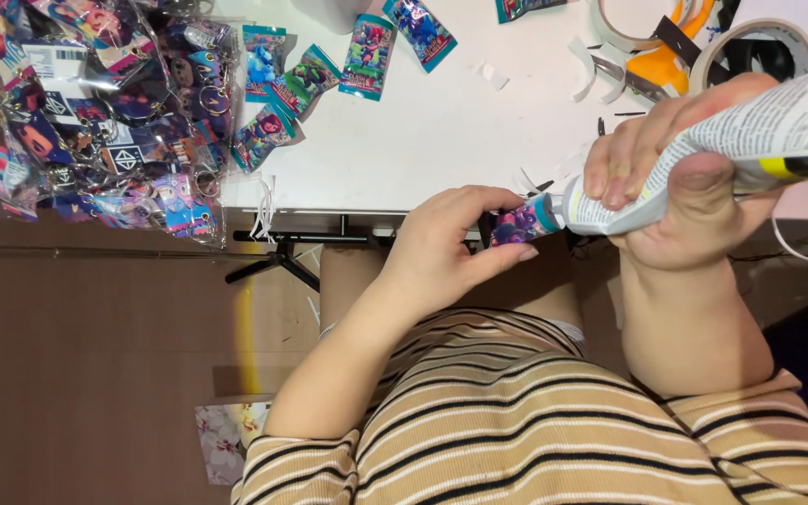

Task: The person rolls small printed sheets into tubes, secures them with adhesive applied from a tube, and seals the edges by hand.

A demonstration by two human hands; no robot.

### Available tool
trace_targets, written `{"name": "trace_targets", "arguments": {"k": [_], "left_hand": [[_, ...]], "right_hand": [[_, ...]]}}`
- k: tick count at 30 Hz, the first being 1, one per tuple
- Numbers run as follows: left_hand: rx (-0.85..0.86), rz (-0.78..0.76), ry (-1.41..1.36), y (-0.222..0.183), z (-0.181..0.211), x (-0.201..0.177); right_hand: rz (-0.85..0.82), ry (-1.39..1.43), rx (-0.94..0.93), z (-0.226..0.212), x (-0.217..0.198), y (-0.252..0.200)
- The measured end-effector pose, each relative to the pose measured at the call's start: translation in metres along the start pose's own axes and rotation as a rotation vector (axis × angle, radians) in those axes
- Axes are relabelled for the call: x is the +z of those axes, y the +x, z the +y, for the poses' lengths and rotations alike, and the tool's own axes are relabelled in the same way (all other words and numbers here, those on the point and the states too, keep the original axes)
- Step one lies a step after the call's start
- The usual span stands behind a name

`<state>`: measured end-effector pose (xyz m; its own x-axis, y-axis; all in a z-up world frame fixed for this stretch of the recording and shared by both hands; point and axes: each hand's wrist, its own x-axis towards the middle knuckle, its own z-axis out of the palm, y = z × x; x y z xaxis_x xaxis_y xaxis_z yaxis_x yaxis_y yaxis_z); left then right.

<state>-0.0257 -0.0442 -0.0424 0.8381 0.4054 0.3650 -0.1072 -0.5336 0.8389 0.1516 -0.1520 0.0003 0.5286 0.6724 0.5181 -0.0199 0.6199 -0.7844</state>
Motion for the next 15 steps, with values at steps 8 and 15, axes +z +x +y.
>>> {"name": "trace_targets", "arguments": {"k": [8, 15], "left_hand": [[-0.082, -0.066, -0.130, -0.0011, 0.0058, 0.0016], [-0.227, -0.066, -0.256, -0.0021, 0.0013, 0.0007]], "right_hand": [[-0.027, 0.003, -0.017, -0.0014, 0.0000, 0.0040], [-0.023, 0.018, -0.011, -0.0086, 0.0054, 0.0080]]}}
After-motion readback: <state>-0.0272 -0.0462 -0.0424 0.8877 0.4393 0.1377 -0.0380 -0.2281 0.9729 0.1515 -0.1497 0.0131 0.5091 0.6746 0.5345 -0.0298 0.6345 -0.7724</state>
